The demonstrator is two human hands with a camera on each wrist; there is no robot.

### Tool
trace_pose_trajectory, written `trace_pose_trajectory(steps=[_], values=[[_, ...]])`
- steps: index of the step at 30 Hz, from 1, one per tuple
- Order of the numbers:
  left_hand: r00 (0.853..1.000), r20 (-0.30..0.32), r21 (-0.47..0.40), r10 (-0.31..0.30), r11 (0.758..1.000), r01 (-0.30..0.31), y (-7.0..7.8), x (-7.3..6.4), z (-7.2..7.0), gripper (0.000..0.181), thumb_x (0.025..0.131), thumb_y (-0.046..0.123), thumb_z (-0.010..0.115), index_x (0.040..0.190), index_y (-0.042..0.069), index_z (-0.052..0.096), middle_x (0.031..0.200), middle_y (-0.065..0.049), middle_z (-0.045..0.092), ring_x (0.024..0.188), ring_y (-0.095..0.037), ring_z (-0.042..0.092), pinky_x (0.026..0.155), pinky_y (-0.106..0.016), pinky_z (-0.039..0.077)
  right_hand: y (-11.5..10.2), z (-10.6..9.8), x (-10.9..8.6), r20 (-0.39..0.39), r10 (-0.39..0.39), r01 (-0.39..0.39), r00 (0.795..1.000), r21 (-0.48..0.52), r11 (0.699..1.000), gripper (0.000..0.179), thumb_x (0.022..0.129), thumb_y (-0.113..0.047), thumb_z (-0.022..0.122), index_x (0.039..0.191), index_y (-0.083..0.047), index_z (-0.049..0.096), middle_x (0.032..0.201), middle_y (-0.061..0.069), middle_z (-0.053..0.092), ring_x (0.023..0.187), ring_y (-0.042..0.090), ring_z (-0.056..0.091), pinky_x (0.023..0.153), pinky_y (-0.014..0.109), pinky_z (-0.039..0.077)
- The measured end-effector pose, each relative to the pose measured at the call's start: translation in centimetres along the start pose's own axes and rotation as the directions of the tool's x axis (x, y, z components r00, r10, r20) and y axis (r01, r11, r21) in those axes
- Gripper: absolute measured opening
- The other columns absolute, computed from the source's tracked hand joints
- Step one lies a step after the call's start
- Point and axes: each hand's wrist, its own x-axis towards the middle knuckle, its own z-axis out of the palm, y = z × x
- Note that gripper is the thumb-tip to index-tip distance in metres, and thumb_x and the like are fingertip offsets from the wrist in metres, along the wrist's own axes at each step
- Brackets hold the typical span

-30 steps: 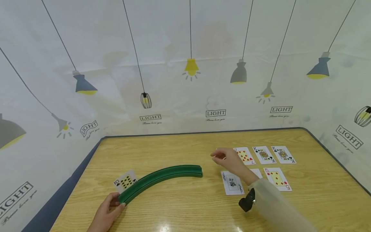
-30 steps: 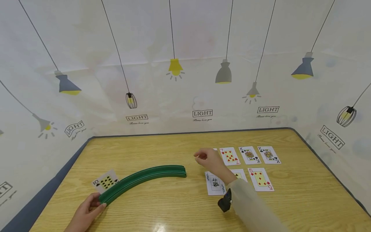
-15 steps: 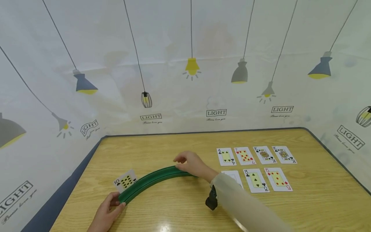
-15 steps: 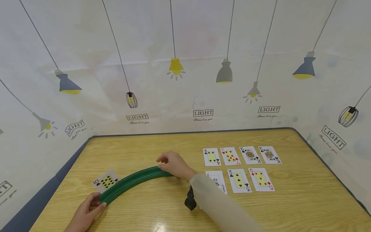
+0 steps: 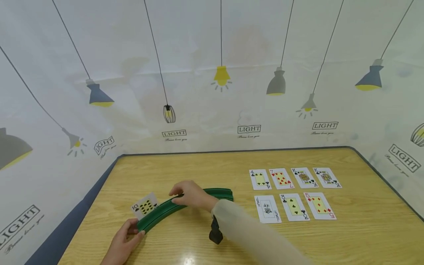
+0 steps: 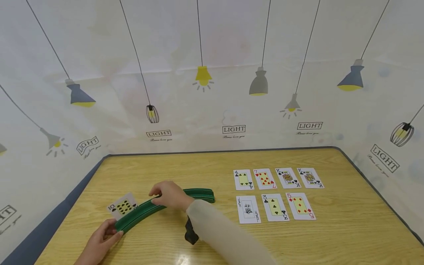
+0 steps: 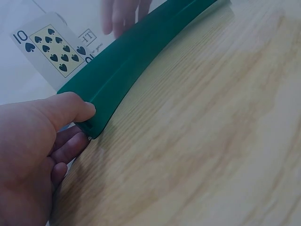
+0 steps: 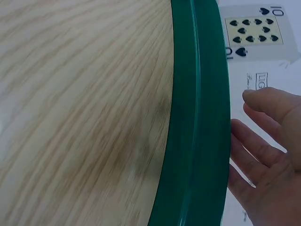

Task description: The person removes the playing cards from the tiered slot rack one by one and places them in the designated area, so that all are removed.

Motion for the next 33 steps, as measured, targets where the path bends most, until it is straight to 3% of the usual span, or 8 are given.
trace_pose_trajectory(steps=[9, 19, 24, 33], values=[[1.0, -0.004, 0.012, 0.008, 1.0, -0.008, -0.2, 0.1, 0.1, 0.04, 0.09, 0.017, 0.06, 0.121, -0.003, 0.045, 0.105, -0.011, 0.056, 0.094, -0.02, 0.051, 0.078, -0.033, 0.042, -1.7, 1.8, 1.3, 0.026, -0.046, 0.047, 0.999, -0.019, 0.999, 0.018, 0.087, -0.015, 0.064, 0.104, -0.009, 0.067, 0.1, -0.001, 0.065, 0.09, 0.007, 0.058, 0.073, 0.017, 0.045], [0.999, -0.007, 0.011, 0.031, 0.999, -0.031, -0.3, 0.2, 0.0, 0.04, 0.089, 0.015, 0.061, 0.12, -0.004, 0.045, 0.105, -0.011, 0.056, 0.093, -0.019, 0.051, 0.076, -0.03, 0.043, -2.0, 2.9, 2.2, 0.031, -0.005, 0.009, 1.0, -0.109, 0.994, 0.02, 0.08, -0.018, 0.072, 0.099, -0.013, 0.068, 0.091, -0.007, 0.065, 0.081, 0.001, 0.057, 0.071, 0.018, 0.044], [0.999, -0.017, 0.004, 0.037, 0.999, -0.036, -0.3, 0.1, 0.0, 0.039, 0.088, 0.013, 0.061, 0.12, -0.003, 0.046, 0.104, -0.012, 0.056, 0.092, -0.019, 0.052, 0.077, -0.029, 0.043, -1.9, 3.5, 2.6, 0.039, -0.01, 0.013, 0.999, -0.088, 0.996, 0.015, 0.08, -0.017, 0.073, 0.093, -0.013, 0.069, 0.084, -0.01, 0.065, 0.075, -0.001, 0.055, 0.068, 0.017, 0.043], [0.999, -0.01, 0.006, 0.036, 0.999, -0.036, -0.3, 0.1, 0.0, 0.04, 0.089, 0.015, 0.061, 0.121, -0.003, 0.046, 0.105, -0.012, 0.056, 0.093, -0.019, 0.052, 0.077, -0.03, 0.043, -1.7, 4.6, 2.9, -0.019, 0.012, -0.014, 1.0, -0.116, 0.993, 0.01, 0.08, -0.023, 0.072, 0.088, -0.017, 0.071, 0.078, -0.015, 0.063, 0.068, -0.003, 0.052, 0.064, 0.017, 0.04]])
